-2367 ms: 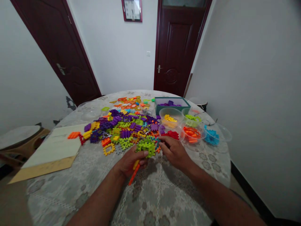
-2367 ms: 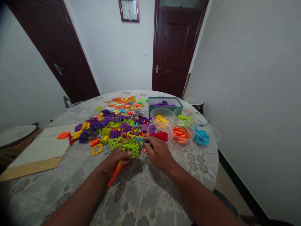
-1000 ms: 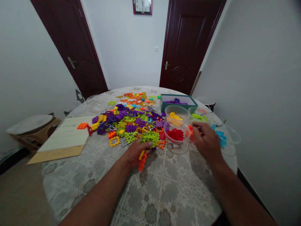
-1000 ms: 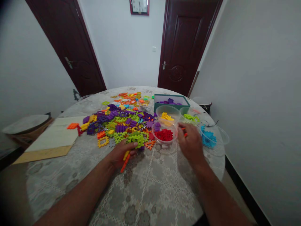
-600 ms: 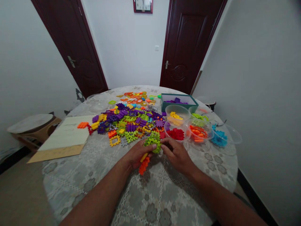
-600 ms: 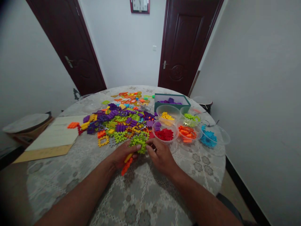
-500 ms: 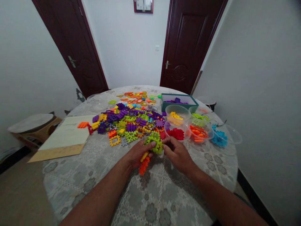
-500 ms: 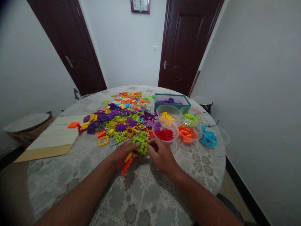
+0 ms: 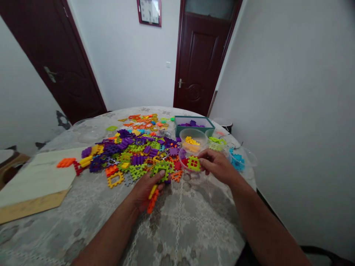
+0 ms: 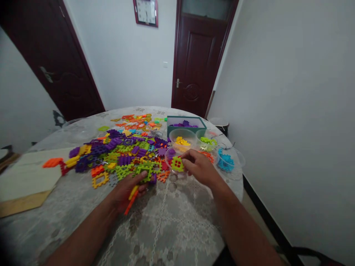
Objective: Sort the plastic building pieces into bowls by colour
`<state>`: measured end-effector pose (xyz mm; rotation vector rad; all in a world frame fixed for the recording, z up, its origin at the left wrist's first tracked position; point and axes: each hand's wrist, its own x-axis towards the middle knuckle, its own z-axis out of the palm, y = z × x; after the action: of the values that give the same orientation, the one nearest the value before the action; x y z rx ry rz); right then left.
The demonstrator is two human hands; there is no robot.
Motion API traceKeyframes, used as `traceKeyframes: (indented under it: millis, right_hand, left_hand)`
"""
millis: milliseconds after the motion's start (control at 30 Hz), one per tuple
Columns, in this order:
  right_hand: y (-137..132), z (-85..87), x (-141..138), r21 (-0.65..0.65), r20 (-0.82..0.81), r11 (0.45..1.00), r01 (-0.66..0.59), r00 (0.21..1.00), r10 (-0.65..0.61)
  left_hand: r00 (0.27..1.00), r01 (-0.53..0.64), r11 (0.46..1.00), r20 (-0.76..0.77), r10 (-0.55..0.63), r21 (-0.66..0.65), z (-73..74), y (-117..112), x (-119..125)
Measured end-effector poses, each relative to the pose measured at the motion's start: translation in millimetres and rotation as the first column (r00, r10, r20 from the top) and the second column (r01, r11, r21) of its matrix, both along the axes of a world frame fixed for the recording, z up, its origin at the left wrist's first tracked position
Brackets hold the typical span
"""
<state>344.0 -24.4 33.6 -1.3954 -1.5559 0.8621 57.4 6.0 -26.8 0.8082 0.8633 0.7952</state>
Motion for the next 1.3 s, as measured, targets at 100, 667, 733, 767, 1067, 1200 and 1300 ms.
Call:
traceKeyframes:
  millis: [100, 667, 733, 767, 1067, 1200, 1300]
  right_hand:
    - [27, 13.9, 42, 0.064, 0.027, 0.974, 0.215, 0.976, -0.217]
    - [-15, -5.0, -30, 0.239, 0.239, 0.969, 0.053, 0.965, -0.112]
    - [-32, -7.8, -61, 0.250, 0.318, 0.955, -0.163, 0.945, 0.078]
    - [-40, -10.9, -75, 0.249, 0.348, 0.932, -0.262, 0.923, 0.166]
    - [-52, -49.7, -122, 0.296, 0.424, 0.813, -0.502, 0.832, 0.359]
    - [-51, -47.0, -120, 0.291, 0.467, 0.812, -0.506, 0.816, 0.341]
    - [-51, -45.8, -119, 0.311, 0.430, 0.839, -0.446, 0.854, 0.294]
  left_hand:
    - [1.000, 0.015, 1.000, -0.010, -0.015, 0.008, 0.3, 0, 0]
    - [0.999, 0.045, 0.998, 0.004, -0.045, 0.032, -3.4, -4, 3]
    - [0.999, 0.015, 0.999, 0.033, -0.016, 0.035, -1.5, -5, 4]
    - [0.998, -0.013, 0.999, 0.056, 0.011, 0.033, -0.7, -5, 5]
    - [0.984, -0.137, 0.991, 0.115, 0.136, 0.006, -6.8, -7, 13]
    - [0.979, -0.171, 0.985, 0.114, 0.170, 0.000, -4.4, -8, 16]
    - [0.972, -0.194, 0.981, 0.129, 0.196, -0.028, 1.1, -7, 14]
